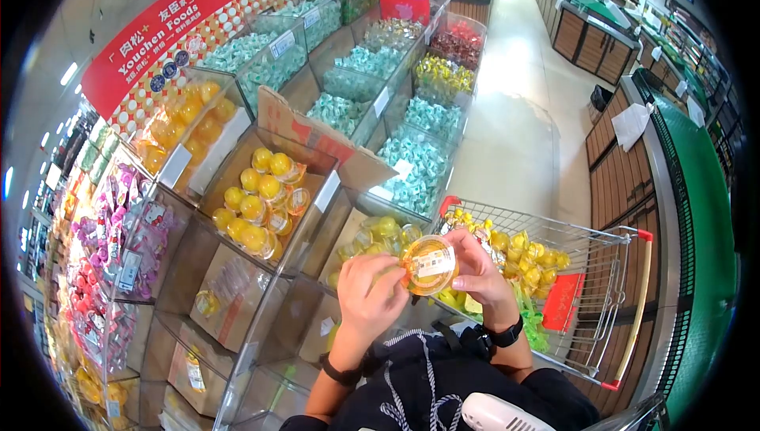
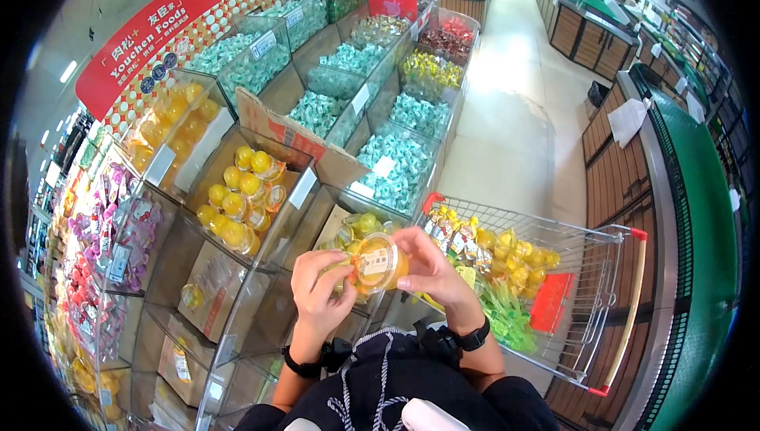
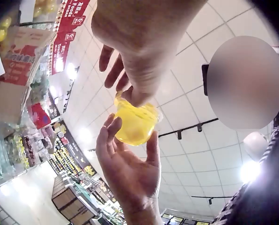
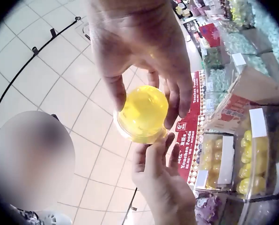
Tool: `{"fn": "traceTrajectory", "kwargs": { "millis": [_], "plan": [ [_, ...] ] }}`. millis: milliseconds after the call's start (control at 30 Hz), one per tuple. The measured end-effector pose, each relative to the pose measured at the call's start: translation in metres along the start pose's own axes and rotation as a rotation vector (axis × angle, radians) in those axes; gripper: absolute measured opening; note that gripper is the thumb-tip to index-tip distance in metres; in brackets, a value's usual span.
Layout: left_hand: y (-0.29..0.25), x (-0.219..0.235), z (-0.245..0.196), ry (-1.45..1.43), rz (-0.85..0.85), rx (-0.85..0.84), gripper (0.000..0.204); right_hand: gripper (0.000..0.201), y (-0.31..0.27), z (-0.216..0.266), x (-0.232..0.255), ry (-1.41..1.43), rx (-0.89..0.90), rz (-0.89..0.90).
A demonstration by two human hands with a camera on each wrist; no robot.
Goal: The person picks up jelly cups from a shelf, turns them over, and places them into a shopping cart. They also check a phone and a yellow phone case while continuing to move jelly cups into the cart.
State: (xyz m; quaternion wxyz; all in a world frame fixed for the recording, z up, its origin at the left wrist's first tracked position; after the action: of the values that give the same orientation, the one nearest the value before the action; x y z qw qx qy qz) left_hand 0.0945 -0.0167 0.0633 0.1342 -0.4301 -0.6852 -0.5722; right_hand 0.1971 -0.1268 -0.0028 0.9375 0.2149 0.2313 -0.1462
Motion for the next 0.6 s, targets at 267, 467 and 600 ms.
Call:
{"fn": "traceTrajectory", "kwargs": {
  "millis": [267,467,600],
  "plan": [
    [0.006,-0.004,-0.003,-0.094,0.040,-0.046,0.023,0.040,-0.001,-0.004,0.008,0.058,0.000,-0.077],
    [0.003,-0.025,0.010,-0.427,0.204,0.165,0.018,0.040,-0.002,-0.020,0.020,0.008,-0.108,-0.154],
    [0.000,-0.037,0.021,-0.517,0.281,0.258,0.018,0.045,-0.006,-0.027,0.028,-0.142,-0.127,-0.176]
  ]
}}
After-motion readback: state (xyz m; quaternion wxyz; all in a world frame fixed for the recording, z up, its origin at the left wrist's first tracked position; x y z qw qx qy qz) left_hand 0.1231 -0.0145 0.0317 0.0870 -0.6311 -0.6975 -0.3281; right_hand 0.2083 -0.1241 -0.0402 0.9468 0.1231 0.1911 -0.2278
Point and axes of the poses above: each hand's wrist, its own y-axis towards the middle knuckle, its own x-axis out of the back of the hand, z = x × y, the point moved 7 cm from there along y, towards the middle knuckle, and after that the axes turned 13 degrees about z, right-handed, at the moved point
